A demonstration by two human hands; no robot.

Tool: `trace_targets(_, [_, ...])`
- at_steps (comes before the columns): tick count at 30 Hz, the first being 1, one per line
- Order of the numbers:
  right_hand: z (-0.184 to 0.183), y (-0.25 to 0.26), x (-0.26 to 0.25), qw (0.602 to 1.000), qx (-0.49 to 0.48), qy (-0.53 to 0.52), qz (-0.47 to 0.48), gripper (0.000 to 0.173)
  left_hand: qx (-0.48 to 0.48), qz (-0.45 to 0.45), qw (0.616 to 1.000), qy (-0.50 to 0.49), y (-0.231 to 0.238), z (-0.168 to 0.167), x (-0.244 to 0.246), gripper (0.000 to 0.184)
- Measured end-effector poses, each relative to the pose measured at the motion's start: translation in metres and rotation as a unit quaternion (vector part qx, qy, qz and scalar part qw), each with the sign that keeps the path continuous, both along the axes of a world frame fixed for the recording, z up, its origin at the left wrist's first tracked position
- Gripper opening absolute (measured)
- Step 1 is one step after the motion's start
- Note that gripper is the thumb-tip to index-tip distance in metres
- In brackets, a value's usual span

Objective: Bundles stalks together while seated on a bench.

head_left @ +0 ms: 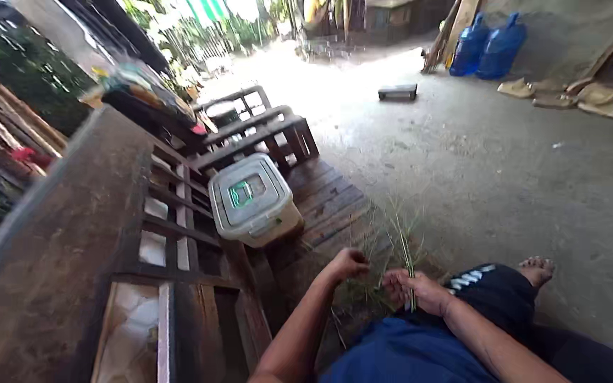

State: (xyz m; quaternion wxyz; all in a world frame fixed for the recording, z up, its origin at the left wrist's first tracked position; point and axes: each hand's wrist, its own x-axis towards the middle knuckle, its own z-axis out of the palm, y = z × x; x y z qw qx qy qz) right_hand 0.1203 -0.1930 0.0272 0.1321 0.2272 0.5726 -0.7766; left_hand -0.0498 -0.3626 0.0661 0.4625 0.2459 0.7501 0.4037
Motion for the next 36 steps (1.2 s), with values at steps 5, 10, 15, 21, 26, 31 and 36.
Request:
trace_targets(5, [0.013, -0.004, 0.000, 0.993, -0.005, -0.074, -0.095, 0.034, 0.071, 0.067, 0.989, -0.112, 0.038, -0.034, 0.067, 0.016])
trace_targets(10, [0.002, -0.003, -0.003, 0.990, -0.041, -0.080, -0.111, 0.041, 0.085, 0.090, 0.988, -0.090, 0.034, -0.044, 0.075, 0.017])
trace_targets(15, [-0.001, -0.005, -0.005, 0.990, -0.018, -0.086, -0.111, 0.034, 0.087, 0.065, 0.994, -0.026, 0.035, -0.044, 0.079, 0.015])
trace_targets(21, [-0.005, -0.001, -0.005, 0.985, 0.004, -0.068, -0.159, 0.035, 0.098, -0.044, 0.994, -0.019, 0.035, -0.037, 0.069, 0.026])
trace_targets(26, [0.000, -0.002, -0.001, 0.974, 0.155, 0.061, -0.156, 0.038, 0.067, 0.134, 0.986, 0.079, 0.008, -0.046, -0.007, 0.024])
trace_targets(31, [0.004, -0.004, -0.004, 0.977, 0.202, -0.028, -0.063, 0.026, -0.151, 0.091, 0.971, 0.162, -0.016, -0.067, -0.032, 0.024])
trace_targets(36, [-0.003, 0.003, -0.004, 0.987, 0.100, -0.050, -0.116, 0.022, -0.220, 0.076, 0.958, 0.170, -0.010, -0.090, -0.020, 0.030])
